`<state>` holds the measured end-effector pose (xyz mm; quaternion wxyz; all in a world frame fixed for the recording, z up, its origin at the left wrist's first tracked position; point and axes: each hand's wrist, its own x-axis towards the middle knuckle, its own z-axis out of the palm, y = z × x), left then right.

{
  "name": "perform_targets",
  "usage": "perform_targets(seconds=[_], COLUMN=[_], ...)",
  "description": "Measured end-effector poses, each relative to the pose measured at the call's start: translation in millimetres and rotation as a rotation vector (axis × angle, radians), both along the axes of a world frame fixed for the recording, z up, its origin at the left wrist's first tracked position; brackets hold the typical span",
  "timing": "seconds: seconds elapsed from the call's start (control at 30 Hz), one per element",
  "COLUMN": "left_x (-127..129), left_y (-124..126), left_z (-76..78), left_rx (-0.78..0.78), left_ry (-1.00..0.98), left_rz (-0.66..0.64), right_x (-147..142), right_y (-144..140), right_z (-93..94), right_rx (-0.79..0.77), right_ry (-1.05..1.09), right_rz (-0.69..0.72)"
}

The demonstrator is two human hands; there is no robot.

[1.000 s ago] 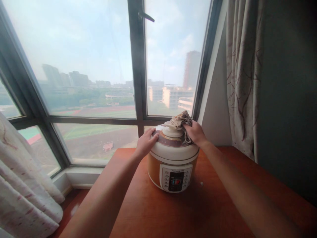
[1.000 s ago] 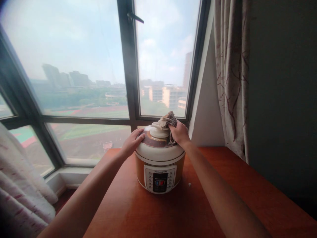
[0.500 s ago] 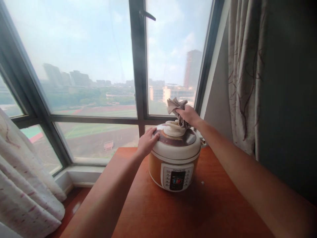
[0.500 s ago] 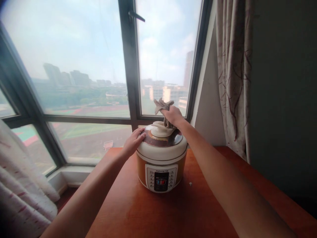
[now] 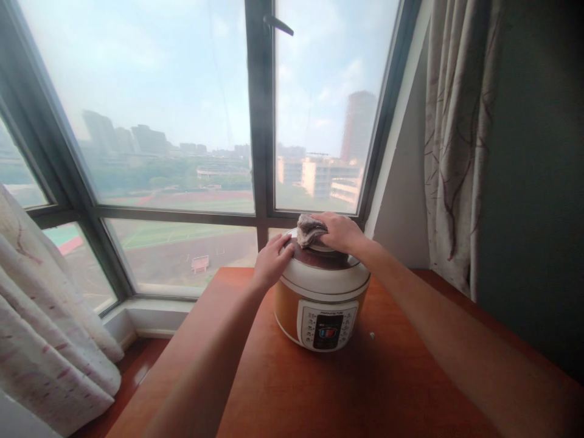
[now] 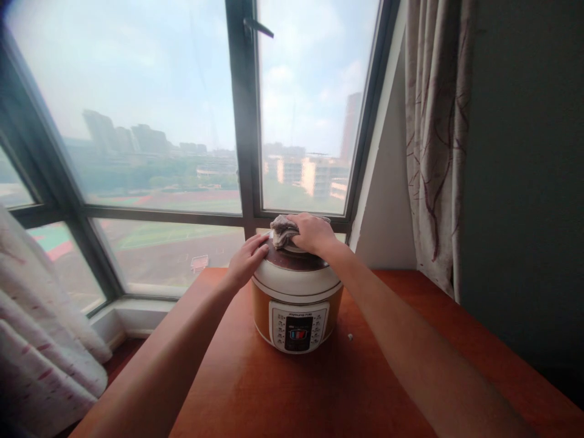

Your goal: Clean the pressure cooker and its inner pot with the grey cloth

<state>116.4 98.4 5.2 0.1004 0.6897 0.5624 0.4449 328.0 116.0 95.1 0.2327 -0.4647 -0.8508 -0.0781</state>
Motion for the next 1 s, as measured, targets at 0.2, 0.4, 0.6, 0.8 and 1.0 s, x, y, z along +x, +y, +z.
perform_targets(seconds=[0.2, 0.4, 0.6, 0.8, 1.0], left_x=[1.1, -1.9, -1.2, 3.8, 5.4], left_y=[-13.8, -10.1, -10.1, -14.7, -16.1], left_z=[0.7, -6.9, -8.4, -3.4, -2.3], left_rx=[-0.003, 0.055, 0.046, 0.033, 0.041], left_ry=[-0.005, -0.023, -0.035, -0.038, -0.015], left_rz=[-0.001, -0.043, -0.029, 0.006, 0.001], right_x=[-0.4, 2.1, 21.5, 18.1, -26.1], right_y=[-14.7, -28.6, -54.3, -68.8, -21.5], right_z=[-3.0, -25.2, -42.5, -37.3, 9.6], right_rx=[0.033, 0.223, 0.238, 0.204, -0.176], right_ry=[0.005, 0.083, 0.031, -0.072, 0.038], right_rz=[0.000, 0.009, 0.056, -0.006, -0.029])
